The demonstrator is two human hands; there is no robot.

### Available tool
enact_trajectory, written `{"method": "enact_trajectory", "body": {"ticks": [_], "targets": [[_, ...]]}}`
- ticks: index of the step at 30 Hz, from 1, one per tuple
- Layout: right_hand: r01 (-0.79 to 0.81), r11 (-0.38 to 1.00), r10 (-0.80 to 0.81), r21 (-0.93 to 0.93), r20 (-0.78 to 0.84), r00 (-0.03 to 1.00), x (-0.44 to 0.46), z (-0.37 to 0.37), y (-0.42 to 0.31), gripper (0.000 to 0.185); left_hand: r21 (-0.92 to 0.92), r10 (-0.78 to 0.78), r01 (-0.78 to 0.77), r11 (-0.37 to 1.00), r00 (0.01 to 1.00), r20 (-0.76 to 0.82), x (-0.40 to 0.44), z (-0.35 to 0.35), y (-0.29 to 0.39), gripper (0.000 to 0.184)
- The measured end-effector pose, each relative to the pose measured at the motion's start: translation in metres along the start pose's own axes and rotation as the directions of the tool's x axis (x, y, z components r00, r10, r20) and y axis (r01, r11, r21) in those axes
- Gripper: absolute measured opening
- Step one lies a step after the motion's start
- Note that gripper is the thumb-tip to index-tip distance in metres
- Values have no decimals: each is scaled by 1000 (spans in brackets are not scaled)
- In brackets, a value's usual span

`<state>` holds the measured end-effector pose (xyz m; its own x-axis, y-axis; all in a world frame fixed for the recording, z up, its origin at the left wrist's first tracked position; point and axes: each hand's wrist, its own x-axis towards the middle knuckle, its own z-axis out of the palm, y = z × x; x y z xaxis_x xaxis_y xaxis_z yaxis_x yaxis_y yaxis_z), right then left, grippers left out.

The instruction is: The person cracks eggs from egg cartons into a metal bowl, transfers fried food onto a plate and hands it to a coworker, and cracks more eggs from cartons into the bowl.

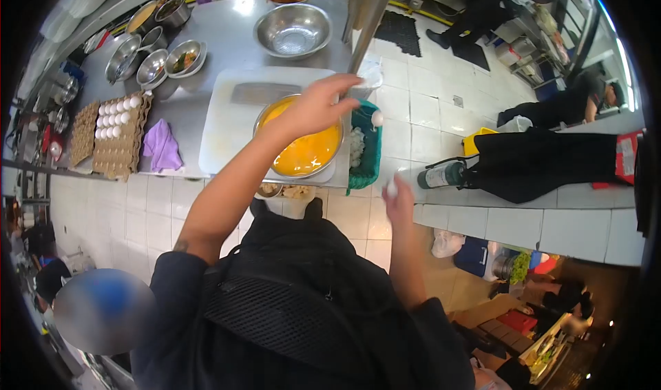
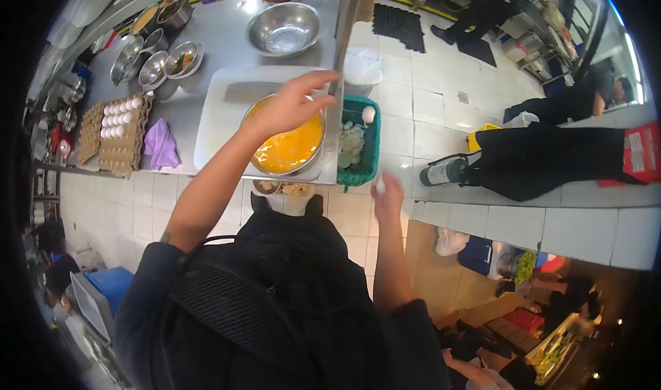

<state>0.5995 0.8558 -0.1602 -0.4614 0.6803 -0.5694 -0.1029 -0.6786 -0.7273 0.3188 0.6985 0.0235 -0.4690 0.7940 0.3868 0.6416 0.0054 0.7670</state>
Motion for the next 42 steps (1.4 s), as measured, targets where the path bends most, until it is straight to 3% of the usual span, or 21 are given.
{"method": "enact_trajectory", "body": {"ticks": [3,4,6,8,10,11,12,14,15,17,22,24,25,26,28,30,32,34,36,39,42], "targets": [[-148,989,139,-7,-298,944,-34,-73,77,48,216,-75,180,960,905,-419,-71,-25,-51,33],[-169,985,156,-17,-306,939,-56,-56,75,48,212,-99,203,956,904,-417,-86,-28,-60,33],[-46,987,20,-152,-167,986,-89,-3,59,51,148,-237,415,898,738,-632,-110,-27,-71,34],[310,906,-264,-289,186,946,-107,60,37,46,173,-227,418,892,743,-629,-114,-21,-78,35],[719,662,-594,-212,436,676,-120,114,16,43,198,-207,416,888,744,-636,-113,-17,-81,36],[719,659,-583,-221,453,674,-123,133,-1,43,247,-196,427,870,759,-620,-112,-18,-82,38],[930,358,-757,-77,560,337,-126,148,-17,44,298,-187,435,850,777,-601,-113,-16,-82,40],[993,20,-798,120,600,-56,-116,162,-27,45,309,-202,461,832,770,-605,-113,-14,-80,40],[994,-98,-686,55,720,-107,-106,164,-29,46,328,-207,470,820,776,-595,-112,-15,-78,41],[965,-31,-347,-259,908,233,-99,165,-23,45,337,-193,477,812,764,-616,-112,-14,-77,41],[911,216,-379,-351,830,409,-80,175,-25,40,388,-127,492,779,730,-671,-107,-18,-47,38],[289,926,-80,-241,623,778,-89,194,-43,39,173,-107,228,958,846,-523,-102,-25,-26,38],[204,955,-25,-215,627,778,-92,204,-47,39,-84,-255,241,967,898,-358,-100,-23,-14,40],[200,960,-30,-196,638,770,-89,205,-47,39,-318,-356,294,901,922,-155,-97,-20,-4,43],[299,879,-48,-373,553,832,-78,207,-40,35,-269,-140,105,957,984,-112,-90,2,-11,48],[369,815,-76,-446,549,832,-81,212,-32,31,-403,-267,264,876,962,49,-88,-9,13,46],[487,753,-187,-442,567,802,-61,211,-14,30,-422,-282,256,870,959,1,-96,-13,9,46],[433,727,-60,-533,578,814,-85,224,-27,32,-421,-357,337,842,933,34,-104,-24,7,43],[458,692,-51,-558,595,802,-88,235,-30,34,-682,-474,400,612,876,88,-105,-20,5,40],[518,595,-55,-615,612,789,-82,239,-29,36,-762,-528,374,528,848,50,-104,-20,9,38],[546,527,-24,-651,631,776,-72,242,-28,36,-726,-551,407,554,833,47,-99,-13,-1,37]]}}
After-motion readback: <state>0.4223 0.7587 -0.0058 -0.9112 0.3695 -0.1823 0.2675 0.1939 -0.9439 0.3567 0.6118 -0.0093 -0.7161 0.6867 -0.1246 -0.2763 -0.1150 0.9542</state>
